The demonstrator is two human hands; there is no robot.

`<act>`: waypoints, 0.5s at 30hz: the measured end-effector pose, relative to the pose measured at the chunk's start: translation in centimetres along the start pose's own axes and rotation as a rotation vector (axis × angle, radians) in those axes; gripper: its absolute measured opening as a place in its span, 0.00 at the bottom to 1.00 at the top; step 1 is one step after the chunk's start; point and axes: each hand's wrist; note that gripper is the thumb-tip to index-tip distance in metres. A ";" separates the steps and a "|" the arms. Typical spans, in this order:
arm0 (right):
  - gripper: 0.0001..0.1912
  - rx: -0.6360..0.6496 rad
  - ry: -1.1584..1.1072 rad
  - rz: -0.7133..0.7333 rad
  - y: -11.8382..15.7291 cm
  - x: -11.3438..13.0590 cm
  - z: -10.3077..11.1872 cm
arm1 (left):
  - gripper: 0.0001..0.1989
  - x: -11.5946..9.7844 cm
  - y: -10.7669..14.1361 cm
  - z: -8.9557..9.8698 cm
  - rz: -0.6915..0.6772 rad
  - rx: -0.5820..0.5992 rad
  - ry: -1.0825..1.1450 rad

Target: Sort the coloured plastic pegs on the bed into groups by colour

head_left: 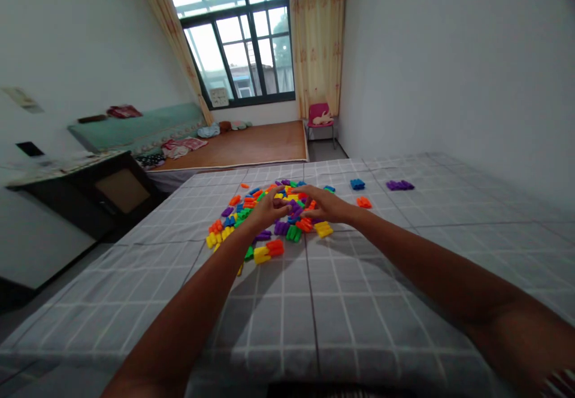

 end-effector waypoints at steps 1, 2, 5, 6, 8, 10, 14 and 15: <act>0.28 0.059 0.012 0.064 0.4 0.2 0.3 | 0.43 -0.3 0.0 -0.4 0.018 0.018 0.004; 0.27 0.105 0.024 0.104 0.8 0.4 0.5 | 0.44 -0.7 0.0 -0.8 0.037 0.033 0.006; 0.23 0.104 0.089 0.125 1.6 -0.1 1.1 | 0.43 -2.0 0.0 -2.2 0.080 0.057 0.025; 0.23 0.074 0.114 0.107 1.9 -0.6 1.5 | 0.42 -2.4 0.0 -2.4 0.084 0.056 0.032; 0.24 -0.025 0.167 0.026 2.7 -2.3 3.2 | 0.40 -2.9 -0.2 -2.2 0.075 0.036 0.018; 0.23 -0.186 0.229 -0.127 4.0 -4.5 6.4 | 0.38 -2.7 -0.4 -0.7 0.060 -0.023 -0.062; 0.21 -0.619 0.392 -0.547 8.4 -9.3 14.6 | 0.34 -0.2 -0.4 5.1 0.121 -0.195 -0.403; 0.22 -0.720 0.431 -0.660 9.9 -10.4 16.4 | 0.33 0.8 -0.1 6.8 0.153 -0.233 -0.490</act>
Point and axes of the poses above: each hand's wrist, its own y-axis away from the middle knuckle, its own z-axis out of the back of the hand, x = y × z, and after that the axes turned 15 degrees about -y, right-handed
